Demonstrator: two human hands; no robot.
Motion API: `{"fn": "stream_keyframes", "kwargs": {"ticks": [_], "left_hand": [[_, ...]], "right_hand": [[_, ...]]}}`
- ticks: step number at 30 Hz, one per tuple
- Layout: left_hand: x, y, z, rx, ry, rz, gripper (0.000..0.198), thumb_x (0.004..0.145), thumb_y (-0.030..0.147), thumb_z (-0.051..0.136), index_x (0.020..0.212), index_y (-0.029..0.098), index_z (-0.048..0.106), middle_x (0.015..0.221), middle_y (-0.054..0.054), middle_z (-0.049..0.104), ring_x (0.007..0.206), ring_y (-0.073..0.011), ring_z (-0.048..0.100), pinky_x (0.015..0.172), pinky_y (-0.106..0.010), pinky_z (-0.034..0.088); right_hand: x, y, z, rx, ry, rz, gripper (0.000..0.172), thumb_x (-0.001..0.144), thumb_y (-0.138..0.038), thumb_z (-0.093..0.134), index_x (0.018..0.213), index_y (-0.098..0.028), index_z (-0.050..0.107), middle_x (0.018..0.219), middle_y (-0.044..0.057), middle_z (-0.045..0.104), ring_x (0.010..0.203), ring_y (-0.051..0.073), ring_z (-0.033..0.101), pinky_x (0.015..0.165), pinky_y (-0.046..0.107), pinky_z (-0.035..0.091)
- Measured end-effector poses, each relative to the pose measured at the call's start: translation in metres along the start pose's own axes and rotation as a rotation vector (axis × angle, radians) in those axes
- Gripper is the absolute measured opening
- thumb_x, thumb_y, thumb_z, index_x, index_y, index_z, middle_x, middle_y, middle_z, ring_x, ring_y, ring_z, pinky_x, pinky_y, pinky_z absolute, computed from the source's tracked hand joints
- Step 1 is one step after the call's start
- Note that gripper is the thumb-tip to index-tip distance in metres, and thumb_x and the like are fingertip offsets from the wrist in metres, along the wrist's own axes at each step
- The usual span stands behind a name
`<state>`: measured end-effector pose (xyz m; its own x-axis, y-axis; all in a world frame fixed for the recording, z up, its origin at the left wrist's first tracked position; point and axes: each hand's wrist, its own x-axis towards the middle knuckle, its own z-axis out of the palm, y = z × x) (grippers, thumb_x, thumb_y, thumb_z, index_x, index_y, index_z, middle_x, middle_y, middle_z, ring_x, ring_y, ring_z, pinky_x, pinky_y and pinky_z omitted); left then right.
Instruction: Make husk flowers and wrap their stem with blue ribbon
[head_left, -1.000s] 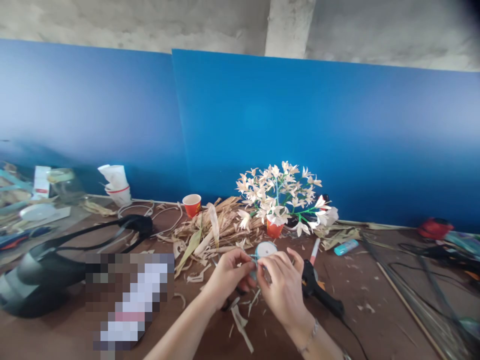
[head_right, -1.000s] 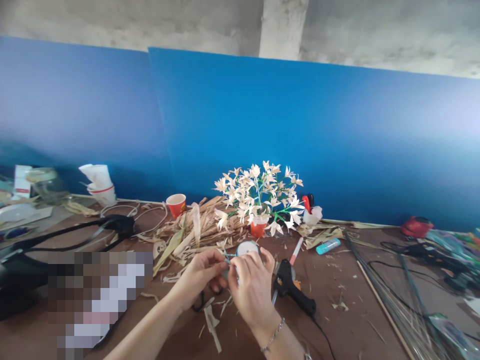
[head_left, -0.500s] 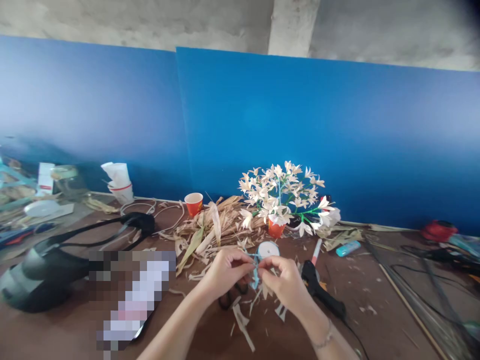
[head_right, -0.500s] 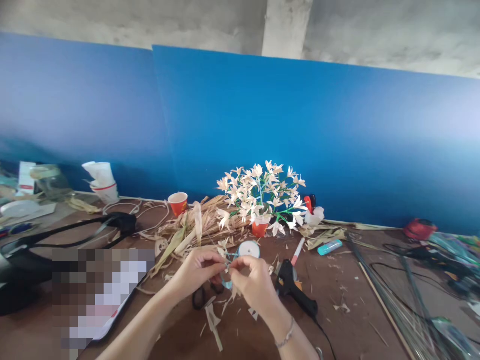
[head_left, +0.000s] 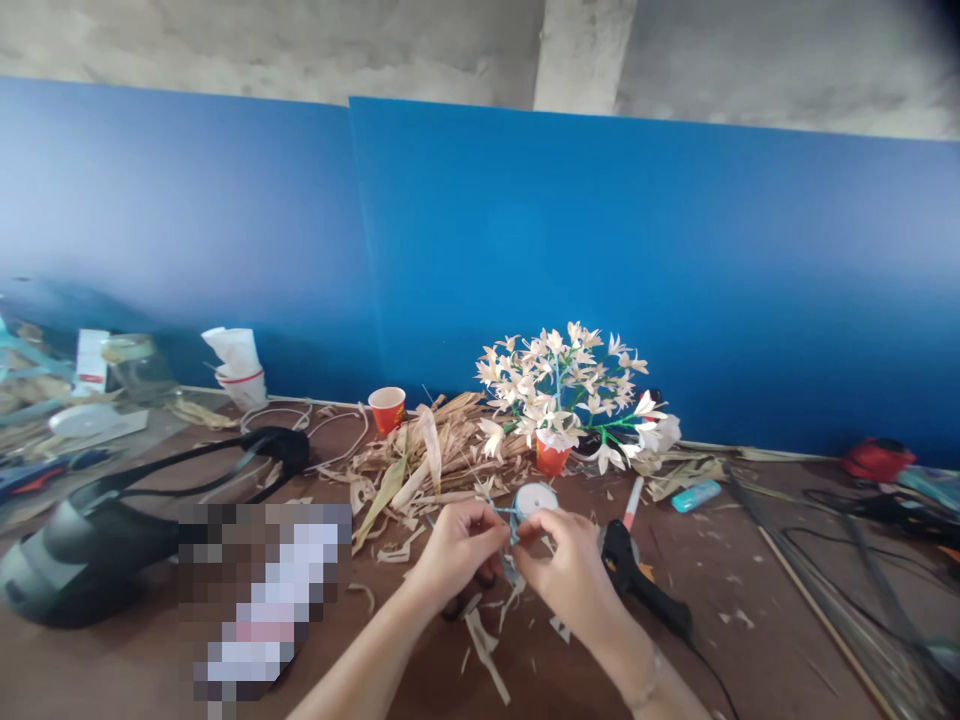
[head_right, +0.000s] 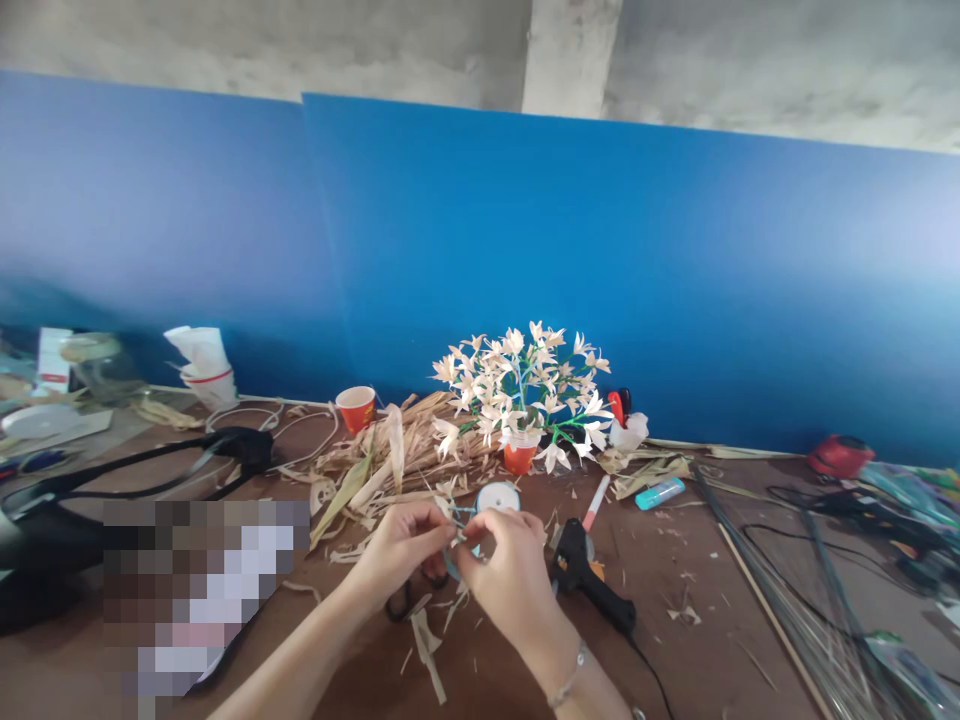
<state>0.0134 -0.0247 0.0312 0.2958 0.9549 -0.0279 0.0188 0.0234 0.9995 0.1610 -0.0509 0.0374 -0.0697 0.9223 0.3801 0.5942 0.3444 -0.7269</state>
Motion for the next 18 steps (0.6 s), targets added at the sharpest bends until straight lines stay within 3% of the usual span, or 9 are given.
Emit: {"fn": "stream_keyframes", "kwargs": {"ticks": [3, 8, 13, 18], "left_hand": [[0.002, -0.002, 0.001, 0.035, 0.041, 0.0, 0.024, 0.067, 0.036, 0.06, 0.06, 0.013, 0.054, 0.041, 0.003, 0.052, 0.035, -0.0094, 0.047, 0.034, -0.018, 0.036], [0.003, 0.0, -0.002, 0.024, 0.009, 0.02, 0.022, 0.063, 0.033, 0.063, 0.065, 0.012, 0.056, 0.045, 0.002, 0.055, 0.04, -0.0099, 0.052, 0.04, -0.019, 0.041], [0.002, 0.0, -0.004, 0.014, -0.018, -0.061, 0.023, 0.068, 0.036, 0.059, 0.072, 0.014, 0.054, 0.046, 0.002, 0.057, 0.037, -0.0102, 0.052, 0.036, -0.018, 0.039], [0.005, -0.002, -0.008, 0.05, -0.026, 0.101, 0.02, 0.068, 0.032, 0.06, 0.074, 0.013, 0.058, 0.053, 0.001, 0.057, 0.044, -0.0111, 0.056, 0.043, -0.02, 0.044]], "right_hand": [[-0.005, -0.002, 0.008, -0.33, 0.198, -0.215, 0.008, 0.07, -0.015, 0.055, 0.063, -0.02, 0.056, 0.061, -0.001, 0.058, 0.07, 0.016, 0.053, 0.086, 0.037, 0.026], [-0.007, 0.003, 0.014, -0.453, 0.284, -0.328, 0.011, 0.075, -0.014, 0.051, 0.066, -0.02, 0.054, 0.061, -0.002, 0.057, 0.07, 0.014, 0.052, 0.088, 0.035, 0.024], [-0.006, 0.003, 0.013, -0.445, 0.275, -0.334, 0.013, 0.075, -0.014, 0.05, 0.065, -0.02, 0.054, 0.06, -0.003, 0.056, 0.07, 0.014, 0.052, 0.089, 0.035, 0.023], [-0.003, -0.001, 0.007, -0.226, 0.174, -0.172, 0.012, 0.073, -0.016, 0.051, 0.063, -0.02, 0.057, 0.064, -0.001, 0.059, 0.071, 0.015, 0.053, 0.086, 0.035, 0.027]]}}
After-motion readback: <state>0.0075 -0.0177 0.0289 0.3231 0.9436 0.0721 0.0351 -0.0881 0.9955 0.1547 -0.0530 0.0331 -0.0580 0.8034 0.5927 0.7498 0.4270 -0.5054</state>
